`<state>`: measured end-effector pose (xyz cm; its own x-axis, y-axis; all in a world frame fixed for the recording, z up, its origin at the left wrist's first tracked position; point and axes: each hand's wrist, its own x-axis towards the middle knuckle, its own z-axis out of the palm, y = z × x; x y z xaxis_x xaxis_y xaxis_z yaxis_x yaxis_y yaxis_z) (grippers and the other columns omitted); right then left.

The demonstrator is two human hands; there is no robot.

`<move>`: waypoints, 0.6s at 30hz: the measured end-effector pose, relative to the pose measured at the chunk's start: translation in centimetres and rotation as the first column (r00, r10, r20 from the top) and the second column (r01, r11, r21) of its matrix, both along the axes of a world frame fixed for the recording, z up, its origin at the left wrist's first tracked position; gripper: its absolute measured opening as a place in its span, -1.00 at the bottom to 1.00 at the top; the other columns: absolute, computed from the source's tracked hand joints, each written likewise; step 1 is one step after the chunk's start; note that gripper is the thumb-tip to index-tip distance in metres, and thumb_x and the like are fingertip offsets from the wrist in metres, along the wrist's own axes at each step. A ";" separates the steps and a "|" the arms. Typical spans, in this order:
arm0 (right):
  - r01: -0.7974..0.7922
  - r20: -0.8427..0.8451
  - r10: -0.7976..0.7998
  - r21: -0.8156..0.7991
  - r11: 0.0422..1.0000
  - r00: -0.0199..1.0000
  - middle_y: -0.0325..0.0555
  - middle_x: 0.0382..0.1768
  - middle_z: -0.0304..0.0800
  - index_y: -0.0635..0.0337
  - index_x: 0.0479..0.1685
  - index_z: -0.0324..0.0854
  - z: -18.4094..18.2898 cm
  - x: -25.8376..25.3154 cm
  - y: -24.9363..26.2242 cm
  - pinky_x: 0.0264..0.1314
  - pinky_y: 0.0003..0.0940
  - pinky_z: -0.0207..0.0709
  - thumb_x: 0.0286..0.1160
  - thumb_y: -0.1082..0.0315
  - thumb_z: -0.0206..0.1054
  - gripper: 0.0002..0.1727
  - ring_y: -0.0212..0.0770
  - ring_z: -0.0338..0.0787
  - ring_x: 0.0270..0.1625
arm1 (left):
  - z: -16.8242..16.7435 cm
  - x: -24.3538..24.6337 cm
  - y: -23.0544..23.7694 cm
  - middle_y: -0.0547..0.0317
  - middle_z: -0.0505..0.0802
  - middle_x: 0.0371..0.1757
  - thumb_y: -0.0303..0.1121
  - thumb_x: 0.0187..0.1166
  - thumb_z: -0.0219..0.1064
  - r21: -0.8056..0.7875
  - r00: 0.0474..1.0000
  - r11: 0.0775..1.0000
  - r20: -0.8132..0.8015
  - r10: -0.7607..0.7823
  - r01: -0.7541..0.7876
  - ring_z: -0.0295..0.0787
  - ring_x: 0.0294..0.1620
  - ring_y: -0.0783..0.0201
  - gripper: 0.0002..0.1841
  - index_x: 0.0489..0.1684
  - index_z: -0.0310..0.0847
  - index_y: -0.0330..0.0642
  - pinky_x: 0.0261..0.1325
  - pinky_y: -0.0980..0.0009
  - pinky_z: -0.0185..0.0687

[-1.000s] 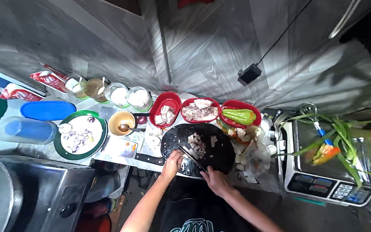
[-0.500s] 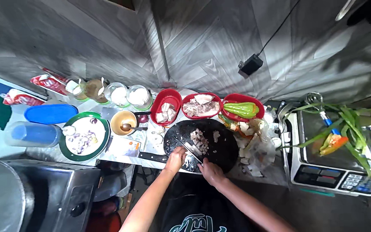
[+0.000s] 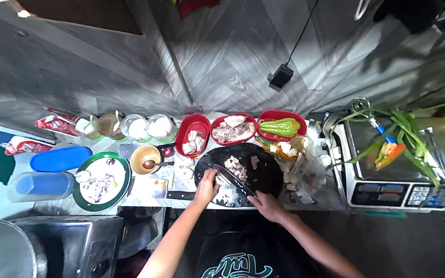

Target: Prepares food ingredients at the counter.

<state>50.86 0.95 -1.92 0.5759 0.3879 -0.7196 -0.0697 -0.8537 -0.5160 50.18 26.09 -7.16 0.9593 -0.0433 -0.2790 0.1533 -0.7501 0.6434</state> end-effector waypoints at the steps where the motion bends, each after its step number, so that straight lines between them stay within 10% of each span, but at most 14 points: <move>1: 0.010 0.017 -0.010 0.000 1.000 1.000 0.43 -0.03 0.73 0.52 0.32 0.48 0.4 0.1 -0.1 0.28 0.22 0.54 0.91 -0.05 -0.04 -0.34 0.32 0.77 0.12 | 0.5 0.8 0.1 -0.32 0.51 0.62 -0.56 0.43 0.42 0.023 0.996 0.997 -0.064 -0.069 0.071 0.59 0.53 -0.14 -0.37 0.59 0.42 -0.39 0.58 0.10 0.48; 18: 0.137 0.087 -0.131 -0.076 0.988 0.988 0.40 -0.08 0.76 0.44 0.34 0.48 0.5 -1.9 -2.5 0.24 0.23 0.57 0.89 -0.13 -0.07 -0.32 0.32 0.81 0.10 | 2.6 3.0 -2.8 -0.29 0.35 0.69 -0.48 0.50 0.33 0.130 0.834 0.852 -0.326 -0.445 0.506 0.70 0.32 -0.24 -0.36 0.69 0.38 -0.07 0.32 -0.09 0.65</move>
